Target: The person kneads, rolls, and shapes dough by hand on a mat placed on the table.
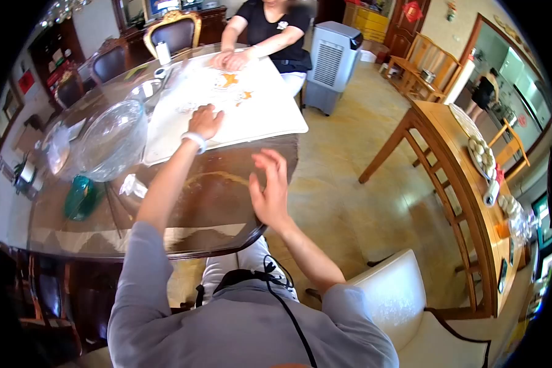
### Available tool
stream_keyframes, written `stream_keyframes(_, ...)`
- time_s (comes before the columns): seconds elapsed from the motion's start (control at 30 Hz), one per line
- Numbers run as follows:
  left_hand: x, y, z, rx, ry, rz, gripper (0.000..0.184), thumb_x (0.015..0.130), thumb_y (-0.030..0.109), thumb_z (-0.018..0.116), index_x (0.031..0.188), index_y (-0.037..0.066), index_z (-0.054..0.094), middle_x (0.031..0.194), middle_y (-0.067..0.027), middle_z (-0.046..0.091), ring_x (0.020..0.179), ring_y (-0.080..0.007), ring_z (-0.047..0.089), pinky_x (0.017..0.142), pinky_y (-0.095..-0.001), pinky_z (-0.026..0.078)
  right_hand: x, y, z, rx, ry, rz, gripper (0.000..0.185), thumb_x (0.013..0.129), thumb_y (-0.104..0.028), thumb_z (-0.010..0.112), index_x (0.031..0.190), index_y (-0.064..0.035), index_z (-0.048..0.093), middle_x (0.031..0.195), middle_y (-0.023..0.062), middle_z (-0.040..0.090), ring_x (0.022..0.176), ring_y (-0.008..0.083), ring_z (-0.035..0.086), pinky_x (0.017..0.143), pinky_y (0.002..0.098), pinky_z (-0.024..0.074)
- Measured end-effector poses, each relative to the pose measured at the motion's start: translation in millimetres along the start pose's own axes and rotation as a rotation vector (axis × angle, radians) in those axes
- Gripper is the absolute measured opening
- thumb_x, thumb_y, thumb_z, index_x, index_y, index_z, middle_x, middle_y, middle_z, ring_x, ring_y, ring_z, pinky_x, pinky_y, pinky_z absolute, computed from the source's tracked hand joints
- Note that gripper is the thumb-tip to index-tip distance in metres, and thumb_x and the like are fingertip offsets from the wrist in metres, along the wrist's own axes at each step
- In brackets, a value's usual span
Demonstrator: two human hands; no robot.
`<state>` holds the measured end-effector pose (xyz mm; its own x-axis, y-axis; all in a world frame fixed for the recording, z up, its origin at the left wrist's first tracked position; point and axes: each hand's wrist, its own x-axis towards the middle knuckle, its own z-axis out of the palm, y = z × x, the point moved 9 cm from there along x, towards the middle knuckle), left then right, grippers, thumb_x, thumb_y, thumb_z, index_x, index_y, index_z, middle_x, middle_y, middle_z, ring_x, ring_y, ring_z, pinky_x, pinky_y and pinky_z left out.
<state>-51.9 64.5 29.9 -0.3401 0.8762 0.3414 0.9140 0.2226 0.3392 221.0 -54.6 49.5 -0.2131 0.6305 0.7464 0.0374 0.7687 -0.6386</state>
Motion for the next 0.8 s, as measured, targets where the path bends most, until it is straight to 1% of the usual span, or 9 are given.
stream_keyframes(0.07,8,-6,7,0.02,-0.078,-0.153,0.054,0.09,0.044,0.043,0.122,0.001,0.049,0.122,-0.0225,0.052,0.116,-0.0368,0.048,0.097,-0.047,0.038,25,11,17,0.067,0.029,0.043,0.037,0.08,0.004,0.053,0.116,-0.004,0.051,0.119,0.0145,0.046,0.086,0.0212,0.058,0.077,0.0327,0.0474)
stream_keyframes(0.13,13,-7,15,0.088,-0.155,-0.248,0.058,0.091,0.048,0.038,0.127,0.003,0.045,0.128,-0.0213,0.048,0.118,-0.0366,0.046,0.098,-0.0495,0.036,50,29,37,0.195,0.05,0.105,0.036,0.081,0.003,0.052,0.116,-0.0042,0.05,0.119,0.0144,0.046,0.086,0.02,0.058,0.076,0.0316,0.0477)
stream_keyframes(0.17,14,-7,19,0.065,-0.111,-0.257,0.06,0.089,0.05,0.038,0.124,0.003,0.048,0.125,-0.0227,0.05,0.118,-0.0388,0.046,0.098,-0.0492,0.036,62,37,47,0.255,0.063,0.135,0.035,0.081,0.003,0.052,0.116,-0.0043,0.05,0.118,0.0144,0.046,0.086,0.0195,0.058,0.076,0.0311,0.0479)
stream_keyframes(0.27,11,2,35,0.169,-0.22,-0.213,0.062,0.092,0.053,0.033,0.127,0.003,0.045,0.132,-0.0211,0.044,0.124,-0.0367,0.04,0.099,-0.0559,0.031,97,64,69,0.256,0.164,0.269,0.035,0.082,0.003,0.051,0.115,-0.0047,0.05,0.116,0.0143,0.046,0.085,0.0181,0.058,0.074,0.0298,0.0484)
stream_keyframes(0.37,12,0,48,0.318,-0.171,-0.091,0.05,0.089,0.045,0.043,0.121,0.007,0.049,0.119,-0.018,0.05,0.113,-0.0336,0.047,0.09,-0.0527,0.038,115,86,92,0.26,0.187,0.341,0.035,0.081,0.003,0.052,0.115,-0.0048,0.05,0.115,0.0143,0.046,0.083,0.0183,0.058,0.075,0.0298,0.0486)
stream_keyframes(0.47,10,-3,51,0.347,-0.003,0.063,0.04,0.085,0.035,0.051,0.115,0.008,0.051,0.108,-0.0143,0.052,0.104,-0.0315,0.049,0.082,-0.0503,0.042,110,90,117,0.201,0.121,0.303,0.036,0.081,0.004,0.05,0.116,-0.0041,0.049,0.113,0.0143,0.046,0.082,0.0195,0.058,0.072,0.0306,0.0497)
stream_keyframes(0.57,6,7,45,0.385,0.033,0.066,0.035,0.081,0.028,0.055,0.112,0.01,0.054,0.103,-0.0125,0.052,0.101,-0.0308,0.049,0.078,-0.0483,0.043,101,75,128,0.167,0.05,0.175,0.037,0.079,0.005,0.051,0.115,-0.0045,0.048,0.111,0.0153,0.046,0.081,0.023,0.058,0.07,0.0322,0.0507)
stream_keyframes(0.73,12,-3,44,0.024,-0.076,0.019,0.037,0.084,0.034,0.052,0.113,0.01,0.054,0.114,-0.0133,0.055,0.105,-0.0311,0.048,0.08,-0.0479,0.043,99,55,129,0.012,0.025,-0.043,0.039,0.078,0.005,0.05,0.115,-0.005,0.048,0.113,0.0164,0.046,0.08,0.0285,0.059,0.07,0.0368,0.0502)
stream_keyframes(0.8,26,-15,54,0.068,-0.259,-0.052,0.039,0.086,0.036,0.05,0.114,0.01,0.055,0.114,-0.0141,0.055,0.107,-0.0329,0.049,0.083,-0.0483,0.043,97,52,121,-0.068,0.023,-0.08,0.04,0.077,0.005,0.051,0.116,-0.0056,0.049,0.113,0.017,0.047,0.078,0.0289,0.059,0.07,0.0389,0.0494)
